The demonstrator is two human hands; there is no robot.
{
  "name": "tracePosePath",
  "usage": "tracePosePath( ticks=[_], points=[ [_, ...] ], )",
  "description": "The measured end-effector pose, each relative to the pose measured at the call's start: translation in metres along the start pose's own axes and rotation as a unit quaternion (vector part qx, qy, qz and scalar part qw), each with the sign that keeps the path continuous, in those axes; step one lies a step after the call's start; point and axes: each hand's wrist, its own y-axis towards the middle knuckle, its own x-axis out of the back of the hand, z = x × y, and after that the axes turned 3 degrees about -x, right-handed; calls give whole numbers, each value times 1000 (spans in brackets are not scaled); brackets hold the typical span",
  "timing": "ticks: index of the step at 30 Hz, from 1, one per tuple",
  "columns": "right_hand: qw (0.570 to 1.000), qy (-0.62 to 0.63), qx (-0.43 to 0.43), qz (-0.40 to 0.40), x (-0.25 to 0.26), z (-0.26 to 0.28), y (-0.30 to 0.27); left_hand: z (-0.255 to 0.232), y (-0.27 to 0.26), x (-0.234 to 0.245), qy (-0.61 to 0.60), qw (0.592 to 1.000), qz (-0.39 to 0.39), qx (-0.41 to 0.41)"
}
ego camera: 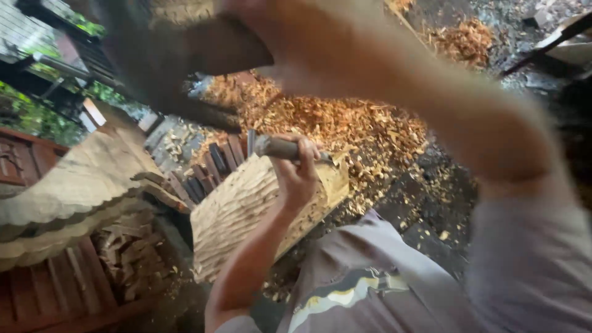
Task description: The person carves a wooden object using a hammer and a chisel, striking the chisel into the wood to remove shavings and create decorative patterns.
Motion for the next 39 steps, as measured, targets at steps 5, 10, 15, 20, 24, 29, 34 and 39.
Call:
tracePosePath(
  ticks=[5, 10, 15, 20, 24, 29, 34, 39],
  points=[
    [907, -138, -40, 397, -9, 24, -17, -7, 2, -4, -9, 1000, -19, 11],
    [1000, -23, 4, -18, -4, 7, -27, -1, -3, -2, -30, 999, -12, 27],
    [916, -124, -110, 365, -29, 7, -41, -4, -1, 0, 109, 984, 113, -78],
    [933, -194, -131, 273, -14, -30, -44, -6, 18, -38, 141, 960, 242, 3],
    [953, -130, -187, 202, -12, -47, -69, -21, 34, -9, -41, 997, 63, 15],
    [965, -139, -143, 169, -10, -45, -67, -24, 32, -2, 46, 999, 20, 11],
    [998, 15, -38, 37, 11, -42, -45, -14, 15, -10, -26, 999, 41, 3],
    [976, -51, -125, 170, 8, -18, -47, -6, 9, -9, 82, 991, 77, -79]
  ],
)
